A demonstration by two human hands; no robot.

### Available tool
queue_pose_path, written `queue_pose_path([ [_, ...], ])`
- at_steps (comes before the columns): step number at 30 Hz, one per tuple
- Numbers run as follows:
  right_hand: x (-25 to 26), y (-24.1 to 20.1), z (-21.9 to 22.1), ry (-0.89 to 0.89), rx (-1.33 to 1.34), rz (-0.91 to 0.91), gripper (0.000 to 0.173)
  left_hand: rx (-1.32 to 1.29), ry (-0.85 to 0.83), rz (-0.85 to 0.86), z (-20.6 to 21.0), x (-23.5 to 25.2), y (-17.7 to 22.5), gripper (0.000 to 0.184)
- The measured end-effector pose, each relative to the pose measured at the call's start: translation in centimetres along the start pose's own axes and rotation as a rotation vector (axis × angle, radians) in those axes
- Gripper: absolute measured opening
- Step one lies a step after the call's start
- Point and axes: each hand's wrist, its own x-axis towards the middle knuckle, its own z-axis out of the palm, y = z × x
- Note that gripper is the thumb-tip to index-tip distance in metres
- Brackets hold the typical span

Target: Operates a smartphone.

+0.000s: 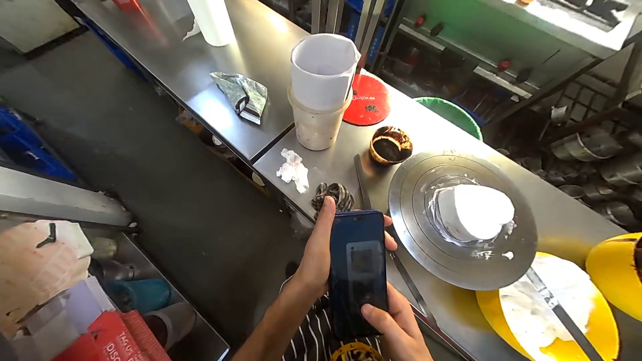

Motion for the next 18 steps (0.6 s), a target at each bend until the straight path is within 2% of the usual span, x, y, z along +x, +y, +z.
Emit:
queue_pose_path([
  [3,0.03,0.21,-0.13,-0.012,-0.027,-0.024,0.033,-0.004,0.0,0.012,-0.03,-0.09,-0.04,0.1],
  [7,0.39,0.18,-0.19,-0.012,-0.056,-0.058,0.062,0.014,0.023,0.008,0.04,-0.27,-0.13,0.099],
  [18,0.49,-0.31,0.73,0.06,-0.123,-0.052,0.059,0.012,0.028,0.011,-0.03,-0.81,-0.22,0.101],
])
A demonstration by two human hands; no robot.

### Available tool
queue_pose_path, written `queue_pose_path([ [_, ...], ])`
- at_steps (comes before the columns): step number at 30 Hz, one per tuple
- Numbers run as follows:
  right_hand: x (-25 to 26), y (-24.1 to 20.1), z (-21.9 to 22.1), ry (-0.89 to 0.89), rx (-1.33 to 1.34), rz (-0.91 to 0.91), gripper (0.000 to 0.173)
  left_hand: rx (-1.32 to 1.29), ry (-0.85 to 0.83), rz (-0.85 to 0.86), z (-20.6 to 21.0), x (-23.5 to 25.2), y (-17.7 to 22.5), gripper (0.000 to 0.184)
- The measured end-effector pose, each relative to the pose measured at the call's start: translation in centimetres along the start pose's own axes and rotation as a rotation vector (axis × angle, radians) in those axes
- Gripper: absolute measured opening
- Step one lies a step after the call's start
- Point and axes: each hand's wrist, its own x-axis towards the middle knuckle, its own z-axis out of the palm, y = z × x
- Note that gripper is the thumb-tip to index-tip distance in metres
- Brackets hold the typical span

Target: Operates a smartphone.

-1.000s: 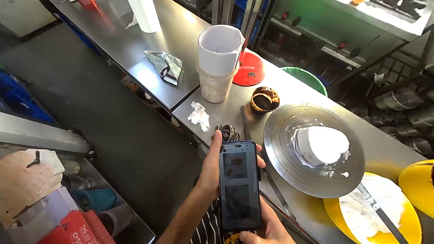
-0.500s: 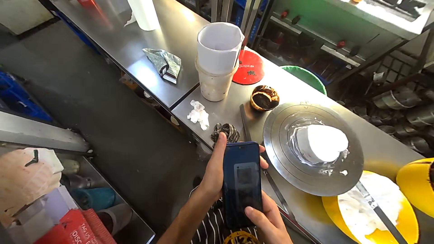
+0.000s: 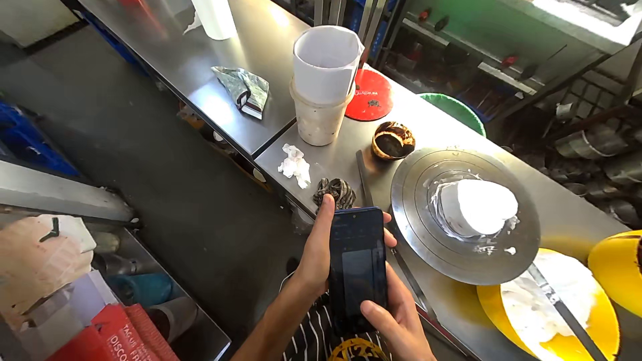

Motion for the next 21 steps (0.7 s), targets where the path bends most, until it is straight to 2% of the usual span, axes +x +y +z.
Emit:
queue_pose_path([
  [11,-0.24,0.03,0.09,-0.007,-0.019,0.003,0.058,-0.003,-0.023,-0.012,-0.27,0.06,-0.04,0.102],
  [18,0.06,-0.05,0.35,0.04,-0.048,0.03,0.046,0.002,-0.025,-0.002,-0.37,0.11,-0.12,0.101],
  [21,-0.01,0.22,0.04,-0.001,-0.028,0.014,0.048,-0.005,-0.005,-0.009,-0.32,0.04,0.01,0.101],
])
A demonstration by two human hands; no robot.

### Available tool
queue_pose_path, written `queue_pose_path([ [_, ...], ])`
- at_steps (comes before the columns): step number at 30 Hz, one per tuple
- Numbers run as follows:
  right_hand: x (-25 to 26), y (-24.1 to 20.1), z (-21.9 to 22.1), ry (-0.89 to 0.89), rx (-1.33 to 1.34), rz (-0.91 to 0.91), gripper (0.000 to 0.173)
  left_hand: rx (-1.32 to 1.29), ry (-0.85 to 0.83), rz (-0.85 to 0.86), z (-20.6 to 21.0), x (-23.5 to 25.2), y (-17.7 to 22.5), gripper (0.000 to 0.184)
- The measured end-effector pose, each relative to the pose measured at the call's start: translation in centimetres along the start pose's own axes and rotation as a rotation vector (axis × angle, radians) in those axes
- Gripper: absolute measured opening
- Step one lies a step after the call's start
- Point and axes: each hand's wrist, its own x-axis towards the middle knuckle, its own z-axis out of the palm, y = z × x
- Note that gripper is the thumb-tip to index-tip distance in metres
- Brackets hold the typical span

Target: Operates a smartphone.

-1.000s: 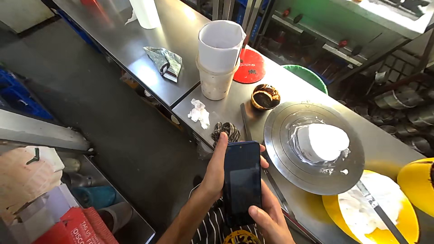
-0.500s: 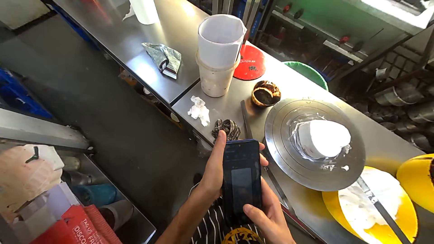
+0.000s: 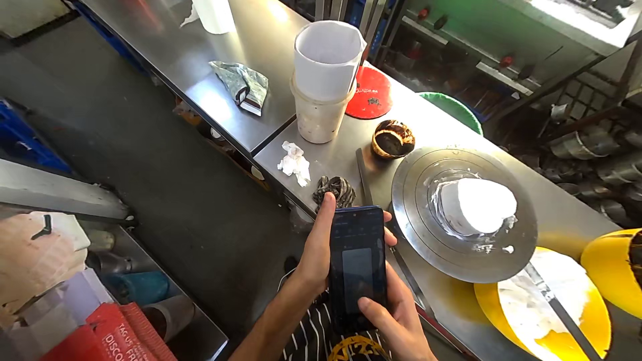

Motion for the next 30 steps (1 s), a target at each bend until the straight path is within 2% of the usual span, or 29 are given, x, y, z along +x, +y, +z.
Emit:
queue_pose_path([
  [3,-0.14,0.49,-0.5,-0.057,0.063,-0.001,0.058,-0.02,0.011,-0.018,-0.13,-0.09,0.12,0.101],
  [11,-0.21,0.13,-0.61,-0.168,0.195,0.047,0.056,-0.05,0.059,0.023,-0.35,-0.11,0.83,0.096],
  [17,-0.34,-0.14,-0.46,-0.174,0.164,0.06,0.062,-0.143,0.056,0.052,-0.23,0.35,0.92,0.094],
  [30,-0.4,-0.04,-0.46,-0.163,0.2,0.067,0.058,-0.079,0.04,0.035,-0.49,0.22,0.88,0.096],
])
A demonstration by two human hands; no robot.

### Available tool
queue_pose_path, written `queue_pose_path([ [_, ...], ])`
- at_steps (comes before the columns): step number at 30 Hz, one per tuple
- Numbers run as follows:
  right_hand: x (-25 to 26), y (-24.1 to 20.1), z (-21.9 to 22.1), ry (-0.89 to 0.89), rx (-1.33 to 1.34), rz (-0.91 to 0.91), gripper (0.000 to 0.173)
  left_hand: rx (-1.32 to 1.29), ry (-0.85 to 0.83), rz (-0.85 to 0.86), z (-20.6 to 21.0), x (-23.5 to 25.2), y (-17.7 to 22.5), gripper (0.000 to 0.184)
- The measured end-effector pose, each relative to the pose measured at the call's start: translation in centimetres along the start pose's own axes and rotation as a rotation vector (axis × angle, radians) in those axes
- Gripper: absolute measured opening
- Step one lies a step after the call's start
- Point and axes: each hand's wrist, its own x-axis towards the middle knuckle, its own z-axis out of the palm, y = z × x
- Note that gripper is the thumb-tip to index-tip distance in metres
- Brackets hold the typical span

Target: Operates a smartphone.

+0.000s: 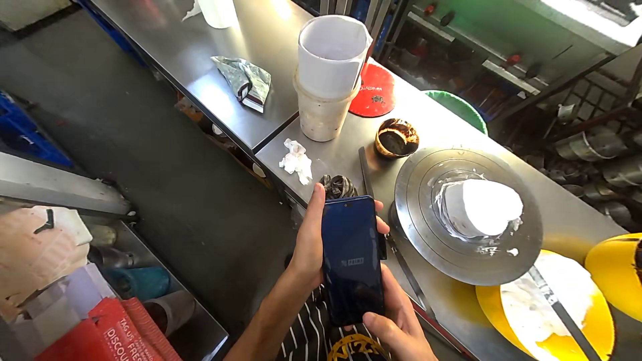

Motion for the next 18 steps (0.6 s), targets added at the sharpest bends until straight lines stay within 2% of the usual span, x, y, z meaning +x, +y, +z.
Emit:
queue_pose_path([
  [18,0.05,0.24,-0.17,-0.005,-0.011,-0.03,0.056,0.008,0.025,-0.002,-0.03,-0.13,-0.21,0.096],
])
